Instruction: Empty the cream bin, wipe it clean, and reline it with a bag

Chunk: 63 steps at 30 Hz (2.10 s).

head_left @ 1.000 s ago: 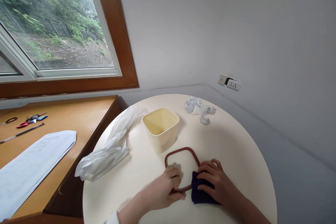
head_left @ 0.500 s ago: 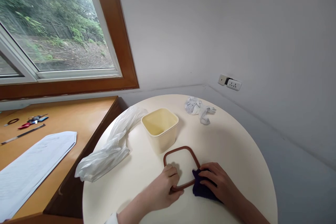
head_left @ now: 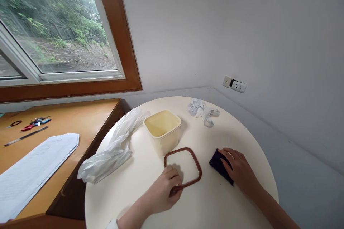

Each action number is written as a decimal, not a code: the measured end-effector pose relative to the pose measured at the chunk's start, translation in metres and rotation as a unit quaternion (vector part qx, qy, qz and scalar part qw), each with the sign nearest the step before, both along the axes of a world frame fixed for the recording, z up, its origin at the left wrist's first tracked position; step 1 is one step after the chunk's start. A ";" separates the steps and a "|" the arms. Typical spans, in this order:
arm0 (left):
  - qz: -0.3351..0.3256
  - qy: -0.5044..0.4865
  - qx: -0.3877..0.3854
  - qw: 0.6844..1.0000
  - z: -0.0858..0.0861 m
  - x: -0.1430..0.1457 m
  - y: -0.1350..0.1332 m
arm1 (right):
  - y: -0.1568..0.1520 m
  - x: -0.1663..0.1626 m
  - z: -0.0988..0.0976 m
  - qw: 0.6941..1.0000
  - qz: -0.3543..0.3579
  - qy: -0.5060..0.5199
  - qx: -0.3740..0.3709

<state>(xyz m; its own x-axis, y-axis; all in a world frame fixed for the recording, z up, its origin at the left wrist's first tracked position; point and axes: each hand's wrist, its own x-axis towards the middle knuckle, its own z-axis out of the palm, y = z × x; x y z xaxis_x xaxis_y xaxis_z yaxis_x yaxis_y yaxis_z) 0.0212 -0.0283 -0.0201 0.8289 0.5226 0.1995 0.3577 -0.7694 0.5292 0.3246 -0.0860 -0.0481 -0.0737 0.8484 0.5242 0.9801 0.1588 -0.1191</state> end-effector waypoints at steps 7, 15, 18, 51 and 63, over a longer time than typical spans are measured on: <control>0.002 -0.005 0.006 1.000 0.000 0.001 -0.007 | -0.013 -0.005 -0.010 0.994 -0.006 0.029 -0.106; 0.012 -0.032 0.000 0.999 -0.001 -0.001 -0.018 | -0.010 0.010 0.010 0.977 -0.021 0.112 -0.180; 0.018 -0.068 -0.002 0.998 -0.001 -0.003 -0.019 | -0.018 -0.013 0.029 0.951 0.096 0.169 -0.243; 0.413 -0.278 -0.055 0.865 -0.017 -0.009 0.009 | 0.038 0.074 0.014 0.990 -0.078 -0.050 -0.104; 0.350 -0.362 -0.173 0.846 -0.032 0.002 0.068 | 0.023 0.055 0.022 0.997 -0.046 -0.039 -0.047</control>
